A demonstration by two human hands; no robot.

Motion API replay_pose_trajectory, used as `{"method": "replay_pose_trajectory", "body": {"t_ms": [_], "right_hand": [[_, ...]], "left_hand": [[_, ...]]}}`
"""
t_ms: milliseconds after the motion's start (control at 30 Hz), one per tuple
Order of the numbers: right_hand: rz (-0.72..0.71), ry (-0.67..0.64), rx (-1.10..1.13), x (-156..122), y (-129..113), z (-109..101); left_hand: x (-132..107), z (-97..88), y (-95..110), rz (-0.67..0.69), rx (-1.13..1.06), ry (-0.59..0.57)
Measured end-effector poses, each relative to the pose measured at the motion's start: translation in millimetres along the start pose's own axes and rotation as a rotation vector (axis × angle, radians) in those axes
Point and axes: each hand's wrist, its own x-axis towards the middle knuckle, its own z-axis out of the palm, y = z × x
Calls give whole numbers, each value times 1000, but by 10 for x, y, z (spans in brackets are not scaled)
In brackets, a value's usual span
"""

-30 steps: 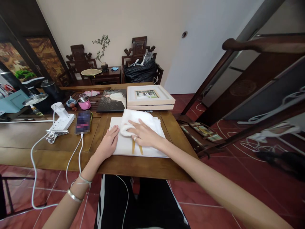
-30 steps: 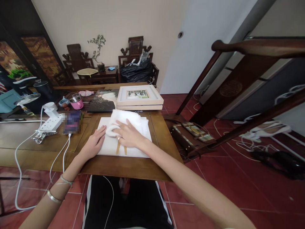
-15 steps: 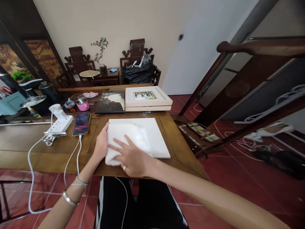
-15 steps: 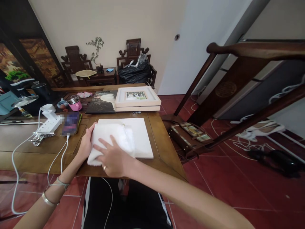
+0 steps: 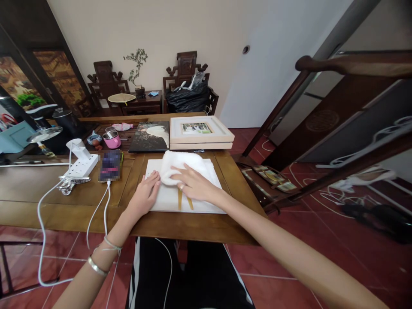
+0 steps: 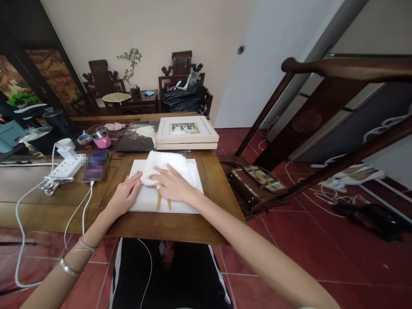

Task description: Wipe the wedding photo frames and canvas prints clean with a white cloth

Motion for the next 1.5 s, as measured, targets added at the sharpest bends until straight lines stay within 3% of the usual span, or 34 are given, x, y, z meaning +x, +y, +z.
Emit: {"method": "replay_pose_trajectory", "body": {"t_ms": [200,333,500,633,733,833,1000,1133,1333,1500], "right_hand": [[18,-5,77,781,-92,66],[32,-5,107,957,-104,35],[124,32,127,661,231,-124],[238,86,122,179,590,-274],[332,125,99,-209,715,-294],[364,123,63,-575,602,-240],[187,-52,70,-1008,232,-236],[201,-104,109,-970,345,-289],[269,46,111,-391,871,-297],[270,78,108,-259,888,-308]], "left_hand": [[7,-37,33,36,27,28],[2,-18,-6,42,35,23],[-9,36,-72,20,48,33],[-8,44,-78,27,38,30],[-9,43,-75,28,32,40],[-8,44,-74,27,22,53],[1,38,-83,25,37,33],[6,29,-90,29,43,30],[18,13,-75,9,34,14],[24,18,-71,4,15,39]]}}
